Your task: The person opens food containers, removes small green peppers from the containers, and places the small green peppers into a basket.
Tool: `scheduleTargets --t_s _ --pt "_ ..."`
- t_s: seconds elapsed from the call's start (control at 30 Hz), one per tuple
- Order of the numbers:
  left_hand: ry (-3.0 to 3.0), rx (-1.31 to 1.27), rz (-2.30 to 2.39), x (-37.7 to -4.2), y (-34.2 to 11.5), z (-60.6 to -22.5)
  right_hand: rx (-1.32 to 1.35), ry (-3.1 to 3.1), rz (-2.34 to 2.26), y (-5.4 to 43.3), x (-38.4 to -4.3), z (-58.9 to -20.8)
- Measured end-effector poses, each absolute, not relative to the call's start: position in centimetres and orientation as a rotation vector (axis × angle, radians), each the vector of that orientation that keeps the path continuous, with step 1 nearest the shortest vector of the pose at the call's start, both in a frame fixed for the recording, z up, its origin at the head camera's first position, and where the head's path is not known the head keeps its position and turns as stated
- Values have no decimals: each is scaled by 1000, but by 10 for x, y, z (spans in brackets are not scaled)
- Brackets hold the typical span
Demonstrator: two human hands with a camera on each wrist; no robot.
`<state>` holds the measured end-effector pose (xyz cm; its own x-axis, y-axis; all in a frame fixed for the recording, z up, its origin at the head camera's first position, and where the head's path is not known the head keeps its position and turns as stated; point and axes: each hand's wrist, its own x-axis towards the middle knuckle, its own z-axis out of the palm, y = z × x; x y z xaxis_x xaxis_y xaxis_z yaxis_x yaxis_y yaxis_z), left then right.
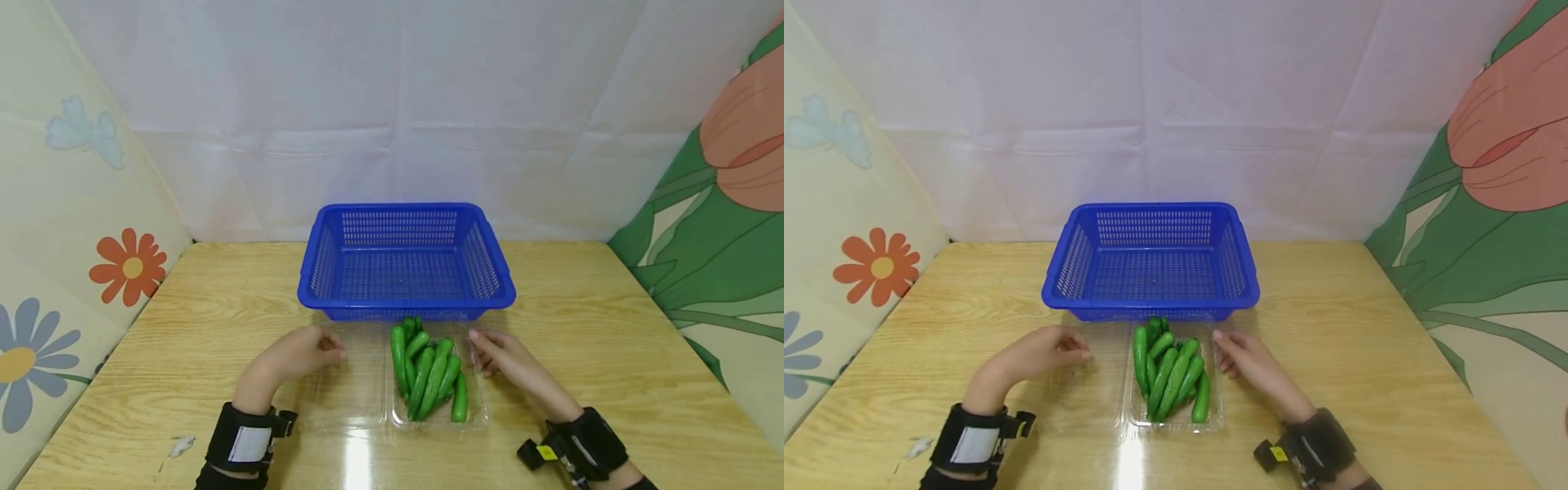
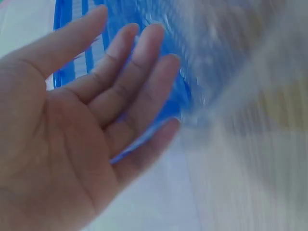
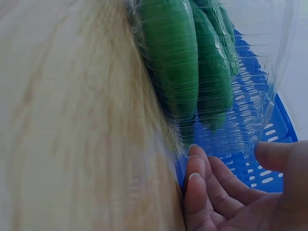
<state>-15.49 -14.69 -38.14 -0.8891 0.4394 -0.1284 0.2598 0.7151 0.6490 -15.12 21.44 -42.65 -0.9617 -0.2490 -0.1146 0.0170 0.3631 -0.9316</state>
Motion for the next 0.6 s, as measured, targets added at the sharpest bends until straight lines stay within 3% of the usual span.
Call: scheduleTargets --t_s 0.13,0.6 --pt "2636 710 1017 -157 -132 -387 -219 2397 -1618 214 -150 -426" --pt "2710 821 952 -149 -112 -384 -394 2555 -1370 220 -145 -412"
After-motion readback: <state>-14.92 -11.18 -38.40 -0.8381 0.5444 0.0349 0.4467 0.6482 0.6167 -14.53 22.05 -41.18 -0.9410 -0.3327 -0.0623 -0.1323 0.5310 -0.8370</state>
